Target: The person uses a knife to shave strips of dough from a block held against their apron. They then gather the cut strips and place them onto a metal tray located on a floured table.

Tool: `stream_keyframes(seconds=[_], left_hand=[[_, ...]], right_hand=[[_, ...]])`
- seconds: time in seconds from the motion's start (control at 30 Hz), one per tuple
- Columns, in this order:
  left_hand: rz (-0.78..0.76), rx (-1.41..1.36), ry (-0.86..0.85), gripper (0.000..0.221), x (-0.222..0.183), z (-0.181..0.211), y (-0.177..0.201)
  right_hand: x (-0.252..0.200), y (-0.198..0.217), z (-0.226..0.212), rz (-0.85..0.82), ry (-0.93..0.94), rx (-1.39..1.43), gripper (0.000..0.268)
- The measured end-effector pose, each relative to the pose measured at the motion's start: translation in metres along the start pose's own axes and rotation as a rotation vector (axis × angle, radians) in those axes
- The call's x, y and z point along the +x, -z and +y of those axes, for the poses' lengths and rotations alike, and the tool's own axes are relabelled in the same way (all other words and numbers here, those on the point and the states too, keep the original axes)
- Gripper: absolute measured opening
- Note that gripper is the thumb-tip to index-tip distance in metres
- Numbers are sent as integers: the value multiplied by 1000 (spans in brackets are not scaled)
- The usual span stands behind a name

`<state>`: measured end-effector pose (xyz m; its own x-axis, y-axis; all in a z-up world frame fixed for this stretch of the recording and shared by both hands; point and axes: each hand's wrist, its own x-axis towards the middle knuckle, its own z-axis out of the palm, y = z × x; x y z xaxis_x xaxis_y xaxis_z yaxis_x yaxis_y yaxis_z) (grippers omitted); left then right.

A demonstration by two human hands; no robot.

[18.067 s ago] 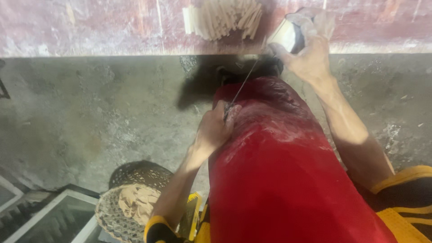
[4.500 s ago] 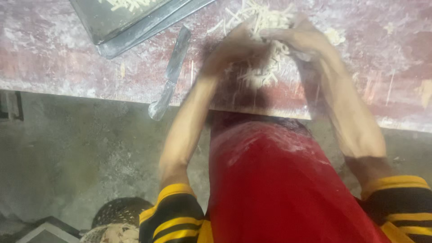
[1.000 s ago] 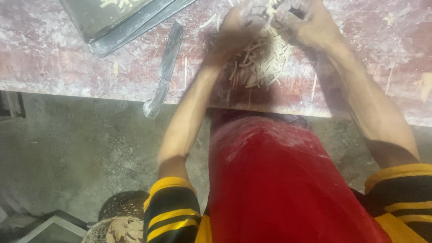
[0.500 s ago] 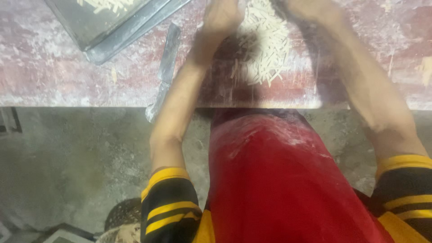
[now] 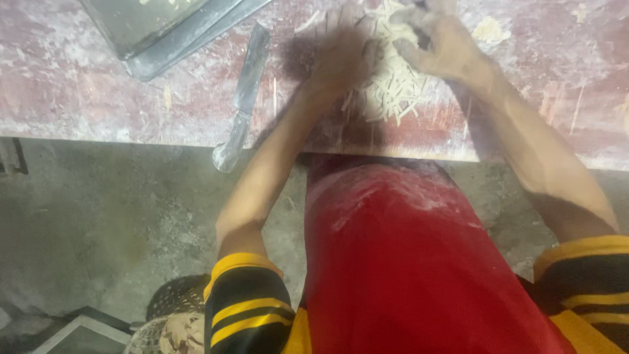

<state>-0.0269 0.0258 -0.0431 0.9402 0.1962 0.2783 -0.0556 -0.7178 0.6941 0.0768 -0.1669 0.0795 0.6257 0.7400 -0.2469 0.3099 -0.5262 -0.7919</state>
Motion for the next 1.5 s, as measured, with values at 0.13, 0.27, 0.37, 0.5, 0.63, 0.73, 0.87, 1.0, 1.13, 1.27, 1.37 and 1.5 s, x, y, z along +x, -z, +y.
stream_keyframes(seconds=[0.13, 0.27, 0.37, 0.5, 0.63, 0.73, 0.87, 1.0, 1.13, 1.27, 1.37, 1.5], left_hand=[[72, 115, -33, 32, 13, -4, -15], [373, 524, -388, 36, 29, -3, -15], [-287, 96, 97, 30, 34, 7, -3], [-85, -264, -59, 16, 29, 32, 25], [-161, -498, 41, 12, 27, 61, 43], [-85, -676, 165, 14, 24, 74, 51], [31, -1051, 486, 13, 15, 75, 58], [-33, -1067, 390, 13, 12, 68, 62], [-62, -1067, 355, 4, 5, 59, 65], [-70, -757, 240, 22, 6, 54, 63], [-60, -466, 130, 28, 6, 58, 74], [5, -85, -42, 27, -19, 81, 97]], right_hand=[[10, -3, 18, 87, -110, 99, 28], [4, 2, 24, 248, -208, 517, 42], [-4, 12, 16, 227, -33, 291, 37], [-17, 13, 3, 229, -68, 460, 34], [-18, 10, 1, 188, -75, 415, 32], [-11, 11, 1, 180, -90, 504, 41], [-13, 11, 0, 126, 5, 351, 31], [-21, 14, -9, 120, -55, 328, 22], [-28, 12, -19, 74, -43, 189, 26], [-31, 18, -17, 157, -176, 173, 28], [-34, 26, -12, 183, -101, 138, 57], [-48, 27, 0, -21, 271, -210, 125]])
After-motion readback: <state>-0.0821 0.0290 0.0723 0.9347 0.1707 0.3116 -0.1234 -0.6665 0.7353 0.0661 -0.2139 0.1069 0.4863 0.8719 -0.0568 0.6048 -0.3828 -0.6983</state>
